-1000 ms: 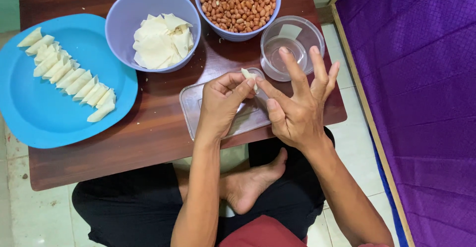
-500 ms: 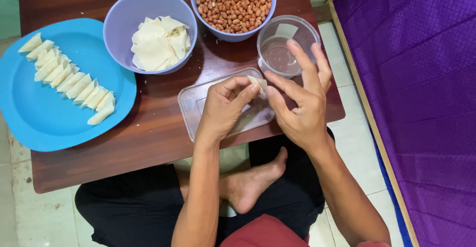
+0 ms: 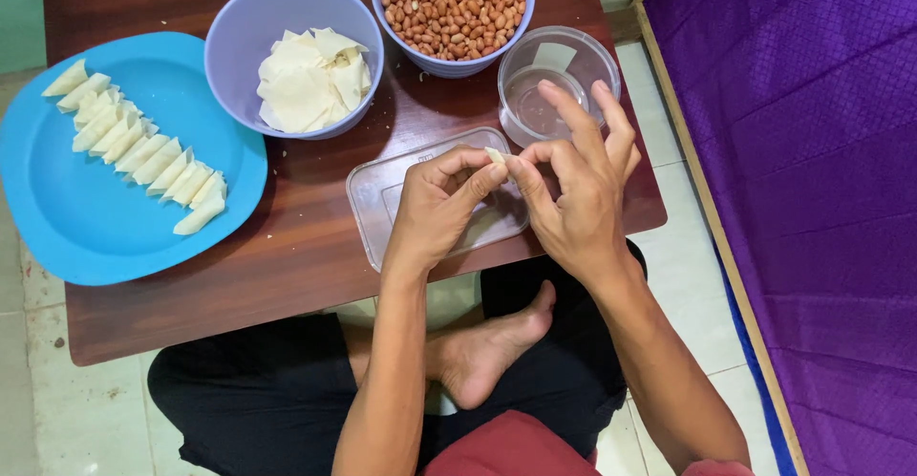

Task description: Wrapping peanuts in small dough squares to prepare snacks

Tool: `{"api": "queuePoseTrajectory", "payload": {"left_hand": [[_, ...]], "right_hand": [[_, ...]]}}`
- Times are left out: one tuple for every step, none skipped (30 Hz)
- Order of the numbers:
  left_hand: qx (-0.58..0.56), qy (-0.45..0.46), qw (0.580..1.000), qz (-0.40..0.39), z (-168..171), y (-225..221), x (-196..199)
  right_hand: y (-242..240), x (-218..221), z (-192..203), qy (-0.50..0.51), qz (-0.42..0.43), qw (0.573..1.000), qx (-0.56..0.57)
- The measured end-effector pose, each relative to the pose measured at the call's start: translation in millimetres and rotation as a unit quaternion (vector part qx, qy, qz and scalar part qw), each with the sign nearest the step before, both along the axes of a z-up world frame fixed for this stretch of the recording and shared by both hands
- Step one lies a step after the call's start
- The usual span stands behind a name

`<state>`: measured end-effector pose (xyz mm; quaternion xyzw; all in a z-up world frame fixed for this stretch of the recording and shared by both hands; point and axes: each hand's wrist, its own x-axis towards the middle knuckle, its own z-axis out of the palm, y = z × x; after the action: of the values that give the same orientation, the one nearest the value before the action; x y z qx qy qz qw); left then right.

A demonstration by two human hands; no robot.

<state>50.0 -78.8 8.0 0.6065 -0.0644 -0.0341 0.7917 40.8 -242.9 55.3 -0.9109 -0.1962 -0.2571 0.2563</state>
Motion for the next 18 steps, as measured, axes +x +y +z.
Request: {"api": "queuePoseTrajectory", "payload": {"left_hand": [[0.0, 0.0, 1.0, 0.001, 1, 0, 0], [-0.003, 0.001, 1.0, -0.001, 2, 0, 0], [-0.006, 0.002, 1.0, -0.003, 3, 0, -1], [-0.006, 0.002, 1.0, -0.003, 3, 0, 0], [-0.001, 0.0, 1.0, -0.001, 4, 0, 0], [0.004, -0.003, 1.0, 0.001, 4, 0, 1], [0.003, -0.003, 1.0, 0.0, 6, 1, 0], [0.003, 0.008, 1.0, 0.005, 9, 1, -1], [0.002, 0.019, 1.0, 0.009, 11, 1, -1], [0.002, 0.02, 1.0, 0.009, 11, 0, -1], [0.003, 0.016, 1.0, 0.011, 10, 0, -1], [0.003, 0.012, 1.0, 0.012, 10, 0, -2], [0.004, 0.011, 1.0, 0.013, 7, -1, -1], [-0.005, 0.021, 1.0, 0.022, 4, -2, -1], [-0.013, 0.031, 0.999, 0.031, 1, -2, 0], [-0.012, 0.03, 0.999, 0.031, 1, -2, 1], [-0.002, 0.032, 0.999, 0.037, 0, -2, 1], [0.008, 0.034, 0.998, 0.044, 0, -2, 1]], "right_hand": [[0, 1, -1, 0.0, 0.001, 1.0, 0.0], [0, 1, -2, -0.001, 0.001, 1.0, -0.004], [0, 2, -3, -0.001, 0.001, 1.0, -0.007], [0, 1, -2, -0.001, 0.001, 1.0, -0.007], [0, 0, 0, 0.013, 0.01, 1.0, -0.004], [0, -1, 1, 0.027, 0.018, 0.999, 0.0], [0, -1, 0, 0.028, 0.018, 0.999, 0.0], [1, -2, 0, 0.028, 0.014, 1.0, -0.001], [1, -2, 0, 0.028, 0.009, 1.0, -0.001], [0, -2, 0, 0.028, 0.009, 1.0, -0.001], [0, -3, 0, 0.027, 0.008, 1.0, -0.001], [-1, -3, 0, 0.026, 0.007, 1.0, -0.001], [-2, -1, 2, 0.026, 0.008, 1.0, 0.0], [-4, 1, 4, 0.02, 0.007, 1.0, -0.011], [-6, 2, 6, 0.014, 0.006, 1.0, -0.022], [-11, 10, 9, 0.013, 0.006, 1.0, -0.022], [-17, 17, 13, -0.001, -0.014, 0.998, -0.062], [-22, 24, 17, -0.016, -0.033, 0.994, -0.101]]}}
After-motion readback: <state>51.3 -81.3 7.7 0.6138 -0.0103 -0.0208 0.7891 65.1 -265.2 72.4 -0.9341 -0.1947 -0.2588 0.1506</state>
